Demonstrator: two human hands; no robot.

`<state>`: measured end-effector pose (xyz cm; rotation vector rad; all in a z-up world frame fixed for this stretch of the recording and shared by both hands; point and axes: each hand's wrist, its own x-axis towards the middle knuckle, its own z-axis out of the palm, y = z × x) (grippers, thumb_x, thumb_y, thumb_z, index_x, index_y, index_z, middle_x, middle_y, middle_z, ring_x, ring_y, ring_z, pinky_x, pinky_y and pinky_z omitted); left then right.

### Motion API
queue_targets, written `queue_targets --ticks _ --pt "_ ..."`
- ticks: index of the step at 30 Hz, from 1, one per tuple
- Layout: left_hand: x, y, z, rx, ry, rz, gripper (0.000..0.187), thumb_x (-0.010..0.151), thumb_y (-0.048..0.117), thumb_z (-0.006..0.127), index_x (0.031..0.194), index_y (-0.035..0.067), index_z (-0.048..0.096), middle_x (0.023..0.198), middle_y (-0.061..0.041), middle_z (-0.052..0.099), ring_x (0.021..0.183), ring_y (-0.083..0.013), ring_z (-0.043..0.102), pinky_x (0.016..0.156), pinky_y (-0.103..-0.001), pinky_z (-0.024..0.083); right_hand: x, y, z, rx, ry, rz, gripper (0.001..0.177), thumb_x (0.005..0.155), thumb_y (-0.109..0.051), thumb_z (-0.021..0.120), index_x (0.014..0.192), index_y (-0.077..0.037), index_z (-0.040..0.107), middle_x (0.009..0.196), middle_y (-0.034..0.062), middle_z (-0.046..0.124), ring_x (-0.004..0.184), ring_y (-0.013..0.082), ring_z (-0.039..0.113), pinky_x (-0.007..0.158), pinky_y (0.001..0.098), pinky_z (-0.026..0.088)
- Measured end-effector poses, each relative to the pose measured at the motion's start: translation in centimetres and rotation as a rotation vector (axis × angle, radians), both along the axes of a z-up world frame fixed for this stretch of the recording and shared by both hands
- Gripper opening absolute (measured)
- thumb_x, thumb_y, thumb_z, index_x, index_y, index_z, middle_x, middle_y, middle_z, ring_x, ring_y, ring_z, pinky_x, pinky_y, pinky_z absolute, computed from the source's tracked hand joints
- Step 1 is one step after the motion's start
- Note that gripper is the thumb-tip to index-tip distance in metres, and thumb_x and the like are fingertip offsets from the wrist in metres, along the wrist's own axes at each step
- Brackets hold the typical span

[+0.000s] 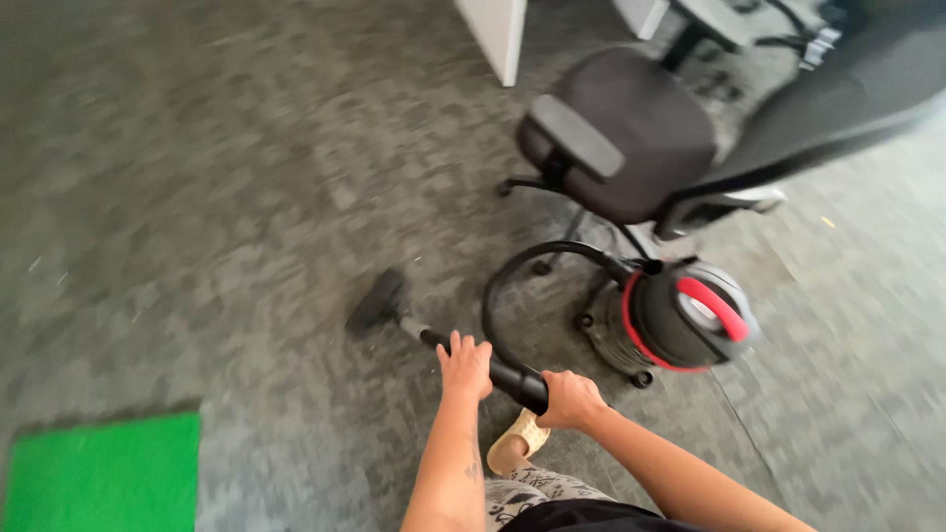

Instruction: The person vacuums the carpeted floor using a vacuum cleaner, moving the nozzle across different sections of the carpet and around office furniture and potted plants.

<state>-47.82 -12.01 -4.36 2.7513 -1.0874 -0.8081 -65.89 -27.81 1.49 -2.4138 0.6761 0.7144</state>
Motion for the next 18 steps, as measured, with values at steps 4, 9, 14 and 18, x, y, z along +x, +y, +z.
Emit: queue_targets --ticks 4,9,14,18 --pt "-2.3 3.1 -1.0 -0.051 -0.023 0.202 0.049 0.100 0.005 0.083 0.144 0.021 0.074 0.177 -0.013 0.051 0.179 -0.0516 0.025 0.135 -0.081 0.031 -1.0 2.3 -0.6 0.052 -0.044 0.051 0.067 0.066 -0.043 0.098 0.124 -0.013 0.084 0.111 0.0188 0.090 0.111 0.0395 0.087 0.102 0.0507 0.069" --pt "-9.7 6.7 -2.1 -0.156 -0.111 0.301 0.048 0.101 0.009 0.082 0.146 0.023 0.073 0.188 -0.014 0.041 0.178 -0.0549 0.026 0.135 -0.078 0.034 -6.5 6.3 -0.9 0.034 -0.037 0.067 0.071 0.067 -0.048 0.099 0.127 -0.013 0.087 0.115 0.0194 0.091 0.113 0.0383 0.088 0.104 0.0508 0.069" --pt "-21.8 10.1 -3.3 -0.207 -0.094 0.399 0.047 0.104 0.014 0.083 0.148 0.024 0.073 0.192 -0.014 0.039 0.181 -0.0521 0.027 0.140 -0.073 0.034 -16.5 9.1 -1.8 -0.050 -0.052 0.158 0.074 0.066 -0.052 0.101 0.127 -0.014 0.087 0.116 0.0188 0.090 0.115 0.0390 0.086 0.104 0.0529 0.068" --pt "-31.5 12.3 -3.1 -0.161 -0.059 0.432 0.048 0.105 0.015 0.083 0.150 0.025 0.070 0.195 -0.013 0.032 0.181 -0.0512 0.024 0.140 -0.071 0.032 -25.2 10.6 -1.5 -0.101 0.033 0.246 0.071 0.067 -0.051 0.099 0.125 -0.011 0.087 0.115 0.0182 0.091 0.113 0.0380 0.088 0.103 0.0516 0.069"
